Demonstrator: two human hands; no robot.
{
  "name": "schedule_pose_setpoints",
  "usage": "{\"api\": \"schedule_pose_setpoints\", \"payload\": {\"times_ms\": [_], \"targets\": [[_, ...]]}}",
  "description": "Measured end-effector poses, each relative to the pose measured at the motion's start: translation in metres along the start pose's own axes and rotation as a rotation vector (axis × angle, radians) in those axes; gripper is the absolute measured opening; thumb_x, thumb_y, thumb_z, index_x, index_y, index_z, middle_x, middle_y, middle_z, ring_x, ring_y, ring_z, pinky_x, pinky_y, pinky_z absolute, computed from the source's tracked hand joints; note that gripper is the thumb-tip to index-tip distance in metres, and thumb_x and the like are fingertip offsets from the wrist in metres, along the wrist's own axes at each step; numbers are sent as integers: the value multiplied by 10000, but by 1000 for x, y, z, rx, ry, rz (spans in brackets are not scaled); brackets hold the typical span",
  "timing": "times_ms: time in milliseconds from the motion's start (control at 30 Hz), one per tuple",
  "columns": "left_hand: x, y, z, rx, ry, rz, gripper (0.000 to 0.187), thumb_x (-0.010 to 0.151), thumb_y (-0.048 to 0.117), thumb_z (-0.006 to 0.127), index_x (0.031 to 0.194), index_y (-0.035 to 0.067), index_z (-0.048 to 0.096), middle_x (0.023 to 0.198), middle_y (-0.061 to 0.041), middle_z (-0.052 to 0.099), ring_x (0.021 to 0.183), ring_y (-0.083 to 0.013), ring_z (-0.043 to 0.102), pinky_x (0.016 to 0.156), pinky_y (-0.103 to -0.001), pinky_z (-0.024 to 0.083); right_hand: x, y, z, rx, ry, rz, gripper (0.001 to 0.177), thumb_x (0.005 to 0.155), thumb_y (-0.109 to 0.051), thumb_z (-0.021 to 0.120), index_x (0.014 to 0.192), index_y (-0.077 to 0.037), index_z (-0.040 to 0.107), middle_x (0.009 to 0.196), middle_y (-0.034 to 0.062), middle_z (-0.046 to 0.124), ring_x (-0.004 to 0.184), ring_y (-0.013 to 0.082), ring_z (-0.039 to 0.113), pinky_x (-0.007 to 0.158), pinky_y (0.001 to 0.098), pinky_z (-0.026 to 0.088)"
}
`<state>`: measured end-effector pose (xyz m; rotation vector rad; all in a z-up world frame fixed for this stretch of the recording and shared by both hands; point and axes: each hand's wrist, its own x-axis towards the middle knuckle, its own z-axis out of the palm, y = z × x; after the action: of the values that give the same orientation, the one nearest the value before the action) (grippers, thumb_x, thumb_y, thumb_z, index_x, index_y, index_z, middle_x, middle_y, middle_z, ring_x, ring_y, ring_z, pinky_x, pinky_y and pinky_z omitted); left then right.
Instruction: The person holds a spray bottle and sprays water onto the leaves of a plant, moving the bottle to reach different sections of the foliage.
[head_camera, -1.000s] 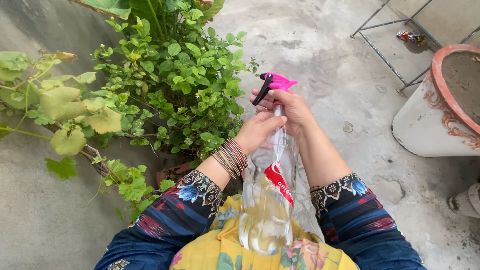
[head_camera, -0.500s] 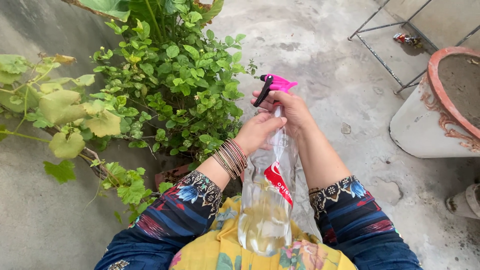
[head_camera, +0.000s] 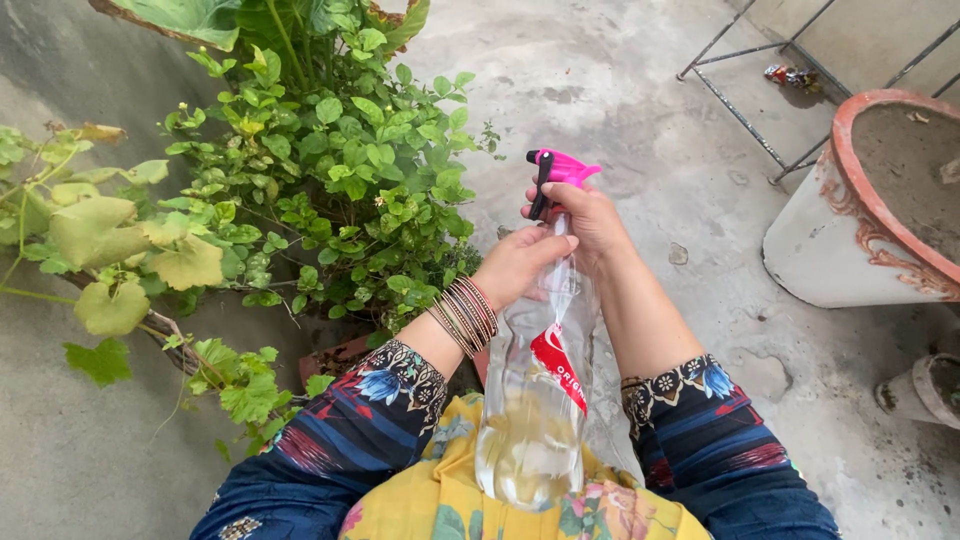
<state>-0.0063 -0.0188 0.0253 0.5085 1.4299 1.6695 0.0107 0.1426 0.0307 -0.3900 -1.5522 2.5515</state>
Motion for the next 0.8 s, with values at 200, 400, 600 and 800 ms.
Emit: {"api": "schedule_pose_setpoints", "payload": {"times_ms": [200,400,600,800], "targets": [[1,2,5,54,67,-25,438,840,497,687,1073,127,678,962,31,619,866,-92,626,646,-328,597,-21,-19,20,15,-22,15,282,940,-126,577,1167,39,601,1154,197,738,1058,321,739,858,465,623],[1,0,6,43,63,-26,469,844,500,688,1080,94,694,971,-3,606,883,-122,622,650,-360,593,-24,-20,22,30,-32,27,320,934,-129,563,1219,12,599,1181,201,714,1081,322,723,873,486,614],[-1,0,6,37,34,-29,460,853,498,681,1103,112,683,994,-7,609,955,-149,626,705,-374,607,-13,-10,7,-11,33,37,262,957,-108,596,1170,42,622,1070,164,736,966,277,733,783,422,617],[-4,-1,1,18,32,-12,463,845,504,684,1101,118,682,1036,-14,608,988,-140,625,716,-373,612,-9,-4,9,-19,28,19,246,957,-124,617,1165,9,623,1056,149,725,930,266,715,768,416,614]]}}
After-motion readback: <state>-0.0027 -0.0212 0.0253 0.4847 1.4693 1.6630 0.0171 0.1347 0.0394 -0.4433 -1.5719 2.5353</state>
